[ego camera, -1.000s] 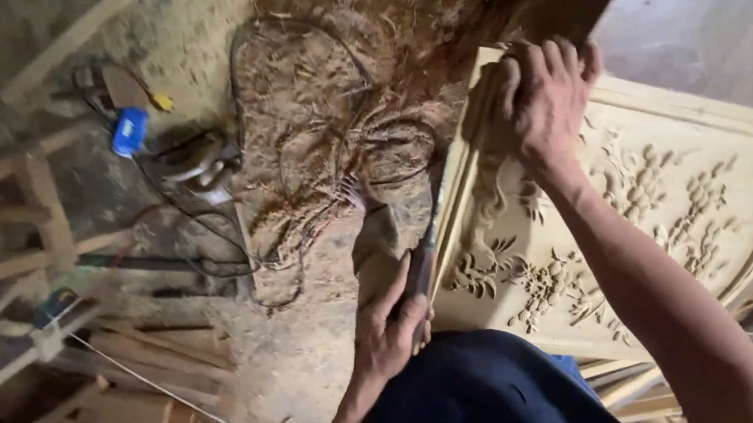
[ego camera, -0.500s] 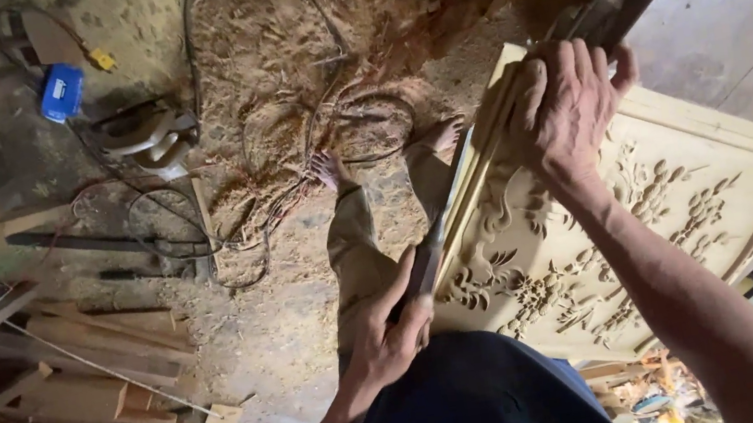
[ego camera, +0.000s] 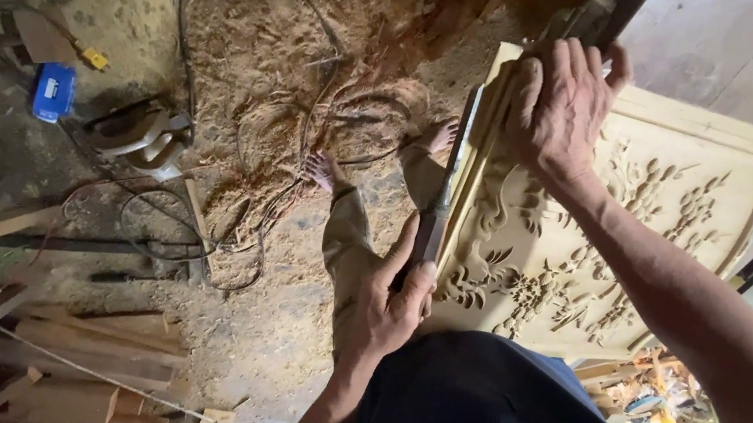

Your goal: Using a hand chisel to trim and smooth the curved edges of a decorative carved wooden panel in a workshop.

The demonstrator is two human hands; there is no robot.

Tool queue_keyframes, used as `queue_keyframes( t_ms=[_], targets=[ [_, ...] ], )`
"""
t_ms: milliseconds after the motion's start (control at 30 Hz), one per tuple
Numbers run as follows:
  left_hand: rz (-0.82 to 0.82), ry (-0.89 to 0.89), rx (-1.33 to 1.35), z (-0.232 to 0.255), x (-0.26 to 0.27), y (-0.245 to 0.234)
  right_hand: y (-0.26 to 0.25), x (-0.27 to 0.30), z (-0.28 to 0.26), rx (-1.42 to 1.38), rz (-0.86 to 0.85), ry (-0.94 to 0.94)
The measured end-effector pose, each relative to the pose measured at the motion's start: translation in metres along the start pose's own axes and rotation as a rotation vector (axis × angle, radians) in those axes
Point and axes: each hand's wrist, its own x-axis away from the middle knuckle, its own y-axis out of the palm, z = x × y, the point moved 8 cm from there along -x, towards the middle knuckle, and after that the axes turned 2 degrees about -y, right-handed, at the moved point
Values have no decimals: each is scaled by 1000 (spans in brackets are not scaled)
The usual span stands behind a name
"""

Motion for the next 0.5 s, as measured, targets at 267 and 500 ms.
queue_keyframes(
  t_ms=[267,500],
  targets=[
    [-29,42,-404,27,40,-6,-33,-19,-41,52,7,102],
    [-65,-82,-174,11,41,-6,-5,-9,-10,57,1,150]
  ],
)
